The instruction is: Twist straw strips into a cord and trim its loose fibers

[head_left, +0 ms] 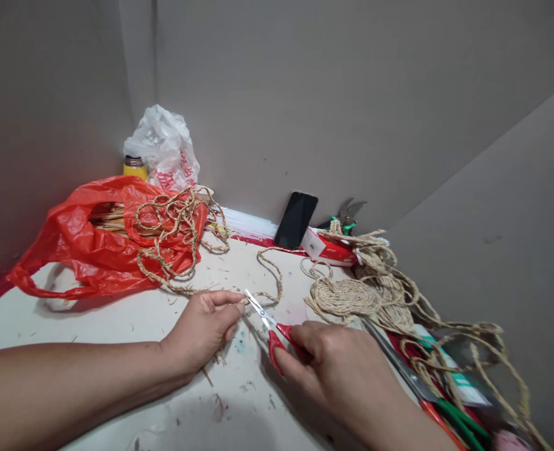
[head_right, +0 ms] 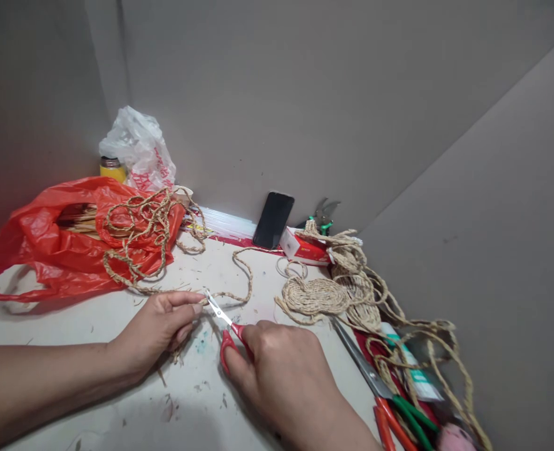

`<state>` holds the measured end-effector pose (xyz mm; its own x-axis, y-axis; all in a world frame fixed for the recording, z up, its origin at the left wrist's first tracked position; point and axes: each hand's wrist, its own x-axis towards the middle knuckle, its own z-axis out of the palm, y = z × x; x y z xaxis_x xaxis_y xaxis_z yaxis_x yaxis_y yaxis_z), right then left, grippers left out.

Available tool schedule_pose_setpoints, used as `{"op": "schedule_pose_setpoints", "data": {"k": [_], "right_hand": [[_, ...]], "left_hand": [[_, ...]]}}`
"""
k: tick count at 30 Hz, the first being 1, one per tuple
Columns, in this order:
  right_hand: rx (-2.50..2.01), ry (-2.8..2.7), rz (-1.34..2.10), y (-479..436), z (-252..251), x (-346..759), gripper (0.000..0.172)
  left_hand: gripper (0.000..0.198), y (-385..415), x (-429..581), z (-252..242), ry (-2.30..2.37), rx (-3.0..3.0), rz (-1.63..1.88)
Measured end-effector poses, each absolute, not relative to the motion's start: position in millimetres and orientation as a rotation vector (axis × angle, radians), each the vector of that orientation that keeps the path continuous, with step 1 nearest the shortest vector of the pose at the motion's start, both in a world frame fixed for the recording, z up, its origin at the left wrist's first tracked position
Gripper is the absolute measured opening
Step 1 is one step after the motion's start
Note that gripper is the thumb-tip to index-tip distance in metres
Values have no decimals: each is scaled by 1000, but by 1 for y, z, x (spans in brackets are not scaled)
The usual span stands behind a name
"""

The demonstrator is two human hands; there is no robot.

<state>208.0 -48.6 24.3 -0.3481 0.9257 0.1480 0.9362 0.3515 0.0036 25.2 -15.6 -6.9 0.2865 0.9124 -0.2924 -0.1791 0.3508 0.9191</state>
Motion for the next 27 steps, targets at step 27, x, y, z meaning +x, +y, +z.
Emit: {"op": "schedule_pose_setpoints", "data": {"k": [27], "right_hand": [[-1109,-630,1646,-23,-8,201,29]], "left_hand": [[50,-27,27,-19,758,1097,680]]}}
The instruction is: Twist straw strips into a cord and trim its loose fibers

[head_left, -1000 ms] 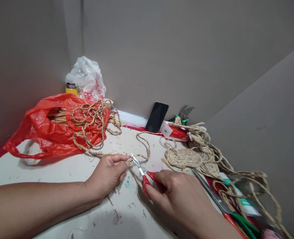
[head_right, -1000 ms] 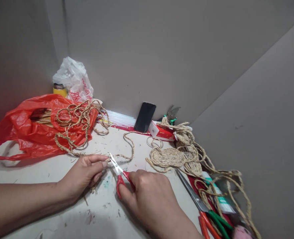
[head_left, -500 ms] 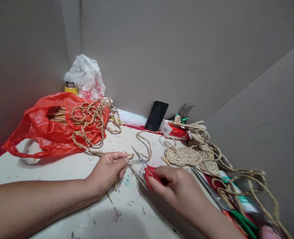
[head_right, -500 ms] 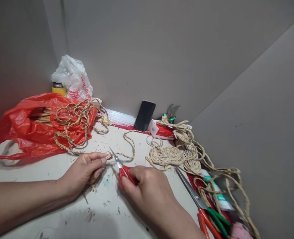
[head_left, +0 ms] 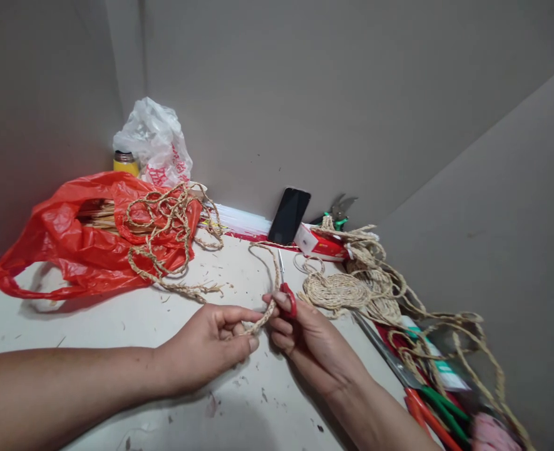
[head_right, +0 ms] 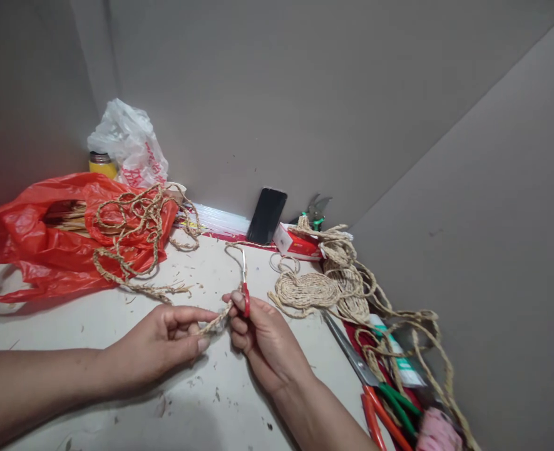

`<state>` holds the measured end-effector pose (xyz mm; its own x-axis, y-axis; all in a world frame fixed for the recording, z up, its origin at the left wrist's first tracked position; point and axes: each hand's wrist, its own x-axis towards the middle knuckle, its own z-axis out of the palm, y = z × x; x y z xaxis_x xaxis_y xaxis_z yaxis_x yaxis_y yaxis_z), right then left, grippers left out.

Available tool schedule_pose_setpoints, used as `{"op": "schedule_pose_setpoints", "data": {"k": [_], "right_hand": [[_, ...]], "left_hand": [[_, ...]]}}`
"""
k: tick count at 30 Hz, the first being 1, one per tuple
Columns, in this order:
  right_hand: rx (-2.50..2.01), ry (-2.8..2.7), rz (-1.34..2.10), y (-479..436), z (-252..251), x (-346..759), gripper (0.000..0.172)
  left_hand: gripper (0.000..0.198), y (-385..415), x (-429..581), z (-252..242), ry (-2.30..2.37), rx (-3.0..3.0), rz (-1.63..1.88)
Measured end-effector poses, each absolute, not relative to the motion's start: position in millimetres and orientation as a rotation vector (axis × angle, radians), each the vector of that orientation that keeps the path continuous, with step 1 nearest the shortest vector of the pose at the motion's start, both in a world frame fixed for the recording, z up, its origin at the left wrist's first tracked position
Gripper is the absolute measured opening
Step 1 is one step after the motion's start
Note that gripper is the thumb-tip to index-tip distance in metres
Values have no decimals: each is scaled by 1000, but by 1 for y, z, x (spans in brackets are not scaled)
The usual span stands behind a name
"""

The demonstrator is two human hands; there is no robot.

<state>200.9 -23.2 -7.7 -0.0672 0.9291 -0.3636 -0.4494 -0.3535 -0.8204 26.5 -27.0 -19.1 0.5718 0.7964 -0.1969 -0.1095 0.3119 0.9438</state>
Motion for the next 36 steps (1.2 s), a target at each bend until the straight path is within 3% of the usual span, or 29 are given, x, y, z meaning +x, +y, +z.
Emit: {"op": "schedule_pose_setpoints", "data": {"k": [4,10,15,24,36], "right_hand": [[-1065,-632,1509,-22,-6,202,29],[-1161,-763,1222,-26,-4,200,36],[-1235,-814,1104,-24,-4,204,36],[-1252,-910,1146,-18,-1,210,37],[-1236,-890,1165,-15,-10,208,45]], "left_hand": [[52,-28,26,-14,843,1202,774],[21,-25,22,-5,993,1631,961],[23,-30,22,-5,950,1654,794],[25,-32,26,-3,825,1094,676],[27,-26,23,-2,667,902,498]]}}
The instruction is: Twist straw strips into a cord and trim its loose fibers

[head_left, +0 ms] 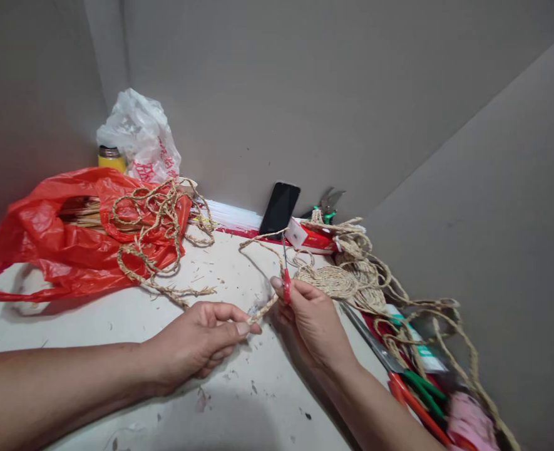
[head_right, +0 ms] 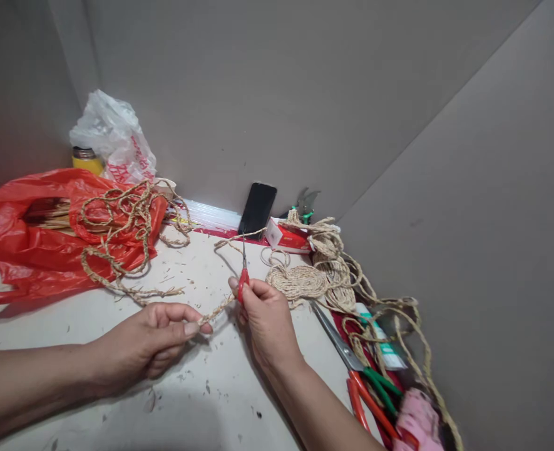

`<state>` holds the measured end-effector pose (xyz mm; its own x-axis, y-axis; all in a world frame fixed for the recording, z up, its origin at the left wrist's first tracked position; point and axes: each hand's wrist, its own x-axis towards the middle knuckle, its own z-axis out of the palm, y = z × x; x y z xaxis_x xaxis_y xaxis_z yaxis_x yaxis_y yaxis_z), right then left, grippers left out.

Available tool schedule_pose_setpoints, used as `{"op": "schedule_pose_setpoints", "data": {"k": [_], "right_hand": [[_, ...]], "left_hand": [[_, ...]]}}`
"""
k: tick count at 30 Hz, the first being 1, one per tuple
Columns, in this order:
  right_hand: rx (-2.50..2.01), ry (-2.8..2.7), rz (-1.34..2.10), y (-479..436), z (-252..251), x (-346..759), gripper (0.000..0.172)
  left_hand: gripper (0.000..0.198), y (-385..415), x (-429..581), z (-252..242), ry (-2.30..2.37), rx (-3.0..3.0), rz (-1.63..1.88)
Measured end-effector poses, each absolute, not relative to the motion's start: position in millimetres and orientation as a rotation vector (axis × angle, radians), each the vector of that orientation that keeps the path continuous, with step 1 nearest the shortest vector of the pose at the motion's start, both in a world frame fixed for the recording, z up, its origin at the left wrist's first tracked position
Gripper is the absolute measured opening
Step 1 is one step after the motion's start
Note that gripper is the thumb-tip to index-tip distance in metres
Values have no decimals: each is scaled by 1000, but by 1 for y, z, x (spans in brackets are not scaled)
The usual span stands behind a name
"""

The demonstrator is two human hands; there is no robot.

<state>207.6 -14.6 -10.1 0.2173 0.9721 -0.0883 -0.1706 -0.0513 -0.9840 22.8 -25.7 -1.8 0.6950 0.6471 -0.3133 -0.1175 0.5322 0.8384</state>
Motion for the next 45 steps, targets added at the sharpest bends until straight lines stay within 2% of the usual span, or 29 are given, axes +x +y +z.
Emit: {"op": "schedule_pose_setpoints", "data": {"k": [7,12,15,26,45], "right_hand": [[-1508,-1430,951,-14,-1,222,35],[-1599,-2158,554,-28,30,226,22],[-1698,-2405,400,-36,43,226,15],[-1756,-2627,125,-37,43,229,22],[-1744,-2724,201,-42,48,227,24]], "left_hand": [[22,-21,22,-3,746,804,588],[19,-12,22,-7,779,782,677],[20,-10,21,-8,790,789,699],[19,-8,21,-10,787,998,681],[12,-2,18,-8,714,950,527]]}}
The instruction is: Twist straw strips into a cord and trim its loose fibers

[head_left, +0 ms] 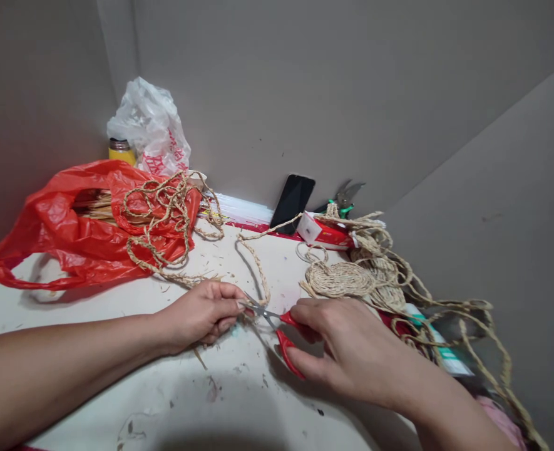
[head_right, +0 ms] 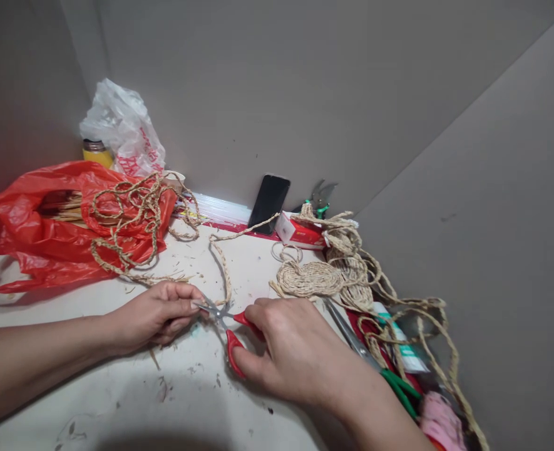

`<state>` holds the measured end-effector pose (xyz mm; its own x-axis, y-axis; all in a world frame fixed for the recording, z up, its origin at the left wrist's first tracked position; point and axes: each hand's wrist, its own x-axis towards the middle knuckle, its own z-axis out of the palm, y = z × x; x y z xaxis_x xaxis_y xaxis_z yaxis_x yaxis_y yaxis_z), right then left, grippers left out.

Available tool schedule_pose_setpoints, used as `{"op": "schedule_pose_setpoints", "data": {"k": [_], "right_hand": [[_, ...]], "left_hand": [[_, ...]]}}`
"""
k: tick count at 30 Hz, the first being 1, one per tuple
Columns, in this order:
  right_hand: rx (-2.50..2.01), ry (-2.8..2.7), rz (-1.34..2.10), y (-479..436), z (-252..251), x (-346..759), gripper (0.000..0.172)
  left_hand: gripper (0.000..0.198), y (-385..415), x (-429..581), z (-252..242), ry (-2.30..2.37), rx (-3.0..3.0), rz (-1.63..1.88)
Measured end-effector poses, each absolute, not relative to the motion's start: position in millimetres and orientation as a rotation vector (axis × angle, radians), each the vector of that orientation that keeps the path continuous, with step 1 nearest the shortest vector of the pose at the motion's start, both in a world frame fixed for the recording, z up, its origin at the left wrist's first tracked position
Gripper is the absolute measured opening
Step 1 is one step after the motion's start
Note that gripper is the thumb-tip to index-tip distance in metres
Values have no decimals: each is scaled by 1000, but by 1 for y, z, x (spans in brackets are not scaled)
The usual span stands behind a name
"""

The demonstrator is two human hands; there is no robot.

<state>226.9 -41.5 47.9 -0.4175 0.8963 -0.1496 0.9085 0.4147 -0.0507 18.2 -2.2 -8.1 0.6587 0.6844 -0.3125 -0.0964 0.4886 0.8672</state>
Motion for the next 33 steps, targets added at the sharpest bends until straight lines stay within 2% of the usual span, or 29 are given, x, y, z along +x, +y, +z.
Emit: {"op": "schedule_pose_setpoints", "data": {"k": [21,33], "right_hand": [[1612,2622,-55,-41,39,231,34],[1607,2692,-134,-42,42,231,35]], "left_hand": [[11,3,13,-8,637,837,473],[6,4,13,-6,636,762,480]]}}
